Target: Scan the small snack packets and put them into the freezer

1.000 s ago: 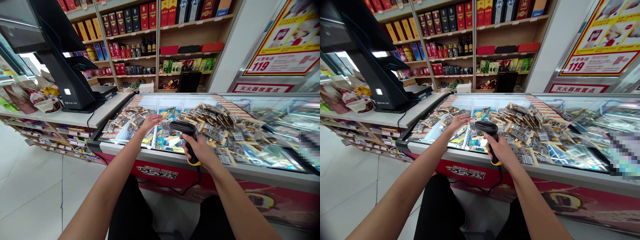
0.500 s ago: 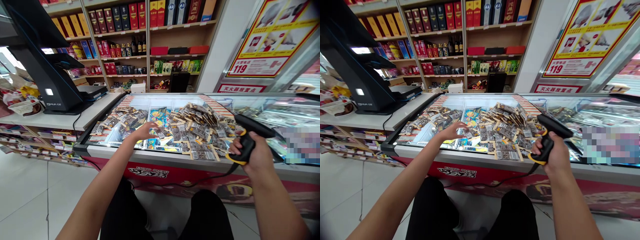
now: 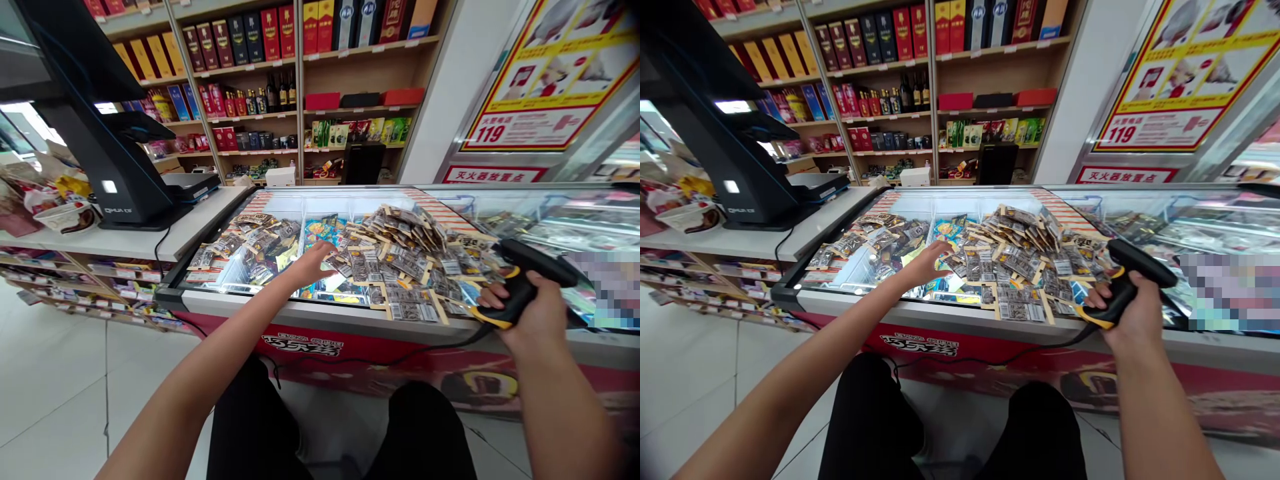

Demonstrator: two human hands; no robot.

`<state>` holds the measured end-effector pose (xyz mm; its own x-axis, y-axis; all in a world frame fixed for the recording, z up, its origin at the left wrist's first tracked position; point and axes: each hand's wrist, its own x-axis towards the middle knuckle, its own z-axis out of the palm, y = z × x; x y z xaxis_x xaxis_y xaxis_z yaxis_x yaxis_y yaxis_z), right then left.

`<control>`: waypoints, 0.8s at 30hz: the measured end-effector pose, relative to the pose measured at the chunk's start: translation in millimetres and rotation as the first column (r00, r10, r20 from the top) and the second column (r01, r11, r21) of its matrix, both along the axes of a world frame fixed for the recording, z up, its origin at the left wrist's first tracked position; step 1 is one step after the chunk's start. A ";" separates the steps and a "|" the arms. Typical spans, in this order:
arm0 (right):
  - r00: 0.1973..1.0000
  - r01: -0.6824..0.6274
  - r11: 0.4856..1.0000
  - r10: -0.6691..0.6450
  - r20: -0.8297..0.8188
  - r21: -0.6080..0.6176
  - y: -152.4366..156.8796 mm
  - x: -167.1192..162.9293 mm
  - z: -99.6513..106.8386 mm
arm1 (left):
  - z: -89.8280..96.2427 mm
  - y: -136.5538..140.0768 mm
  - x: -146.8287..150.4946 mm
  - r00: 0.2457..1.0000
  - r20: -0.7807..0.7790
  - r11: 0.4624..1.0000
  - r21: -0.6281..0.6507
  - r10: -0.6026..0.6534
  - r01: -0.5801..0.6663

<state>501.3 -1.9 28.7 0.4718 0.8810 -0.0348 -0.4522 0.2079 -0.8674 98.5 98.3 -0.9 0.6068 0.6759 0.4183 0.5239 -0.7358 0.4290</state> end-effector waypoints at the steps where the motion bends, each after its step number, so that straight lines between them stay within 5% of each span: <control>1: 0.999 -0.032 0.999 0.032 0.020 -0.008 0.3 1.6 -1.3 | 4.3 -3.0 -4.0 0.999 -0.036 1.000 0.022 0.019 -0.018; 4: 0.999 -0.036 0.999 0.037 0.040 -0.019 1.3 3.8 -2.8 | 20.1 -9.6 -26.8 0.941 -0.192 0.958 0.116 0.279 -0.261; 5: 0.998 -0.034 0.999 0.035 0.047 -0.022 1.6 3.5 -2.5 | 24.8 -10.5 -37.6 0.871 -0.239 0.902 0.155 0.430 -0.403; 8: 0.996 -0.026 0.998 0.030 0.080 -0.057 2.2 1.0 -0.6 | 32.2 -9.6 -74.3 0.552 -0.294 0.616 0.212 0.781 -0.759; 9: 0.995 -0.025 0.998 0.031 0.090 -0.066 2.1 0.2 0.0 | 32.2 -8.6 -85.9 0.466 -0.305 0.535 0.206 0.830 -0.819; 11: 0.993 -0.037 0.997 0.044 0.111 -0.061 1.1 -0.9 1.0 | 30.0 -6.1 -105.3 0.388 -0.328 0.461 0.184 0.861 -0.868; 15: 0.988 -0.080 0.997 0.082 0.133 -0.022 -2.3 -3.1 3.0 | 27.7 0.0 -123.1 0.454 -0.291 0.504 0.125 0.842 -0.854; 20: 0.992 -0.025 0.999 0.021 0.128 0.029 -5.5 -11.1 8.5 | 31.2 14.5 -107.1 0.706 -0.043 0.703 -0.075 0.707 -0.707; 24: 0.989 -0.040 0.999 0.037 0.140 0.014 -6.6 -13.4 10.2 | 21.4 32.6 -67.6 0.769 0.310 0.824 -0.309 0.559 -0.475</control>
<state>487.9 -8.5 38.8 0.4368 0.8985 0.0445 -0.3345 0.2081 -0.9191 30.9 130.9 20.5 -0.0337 0.9342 0.3551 0.5681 -0.2744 0.7758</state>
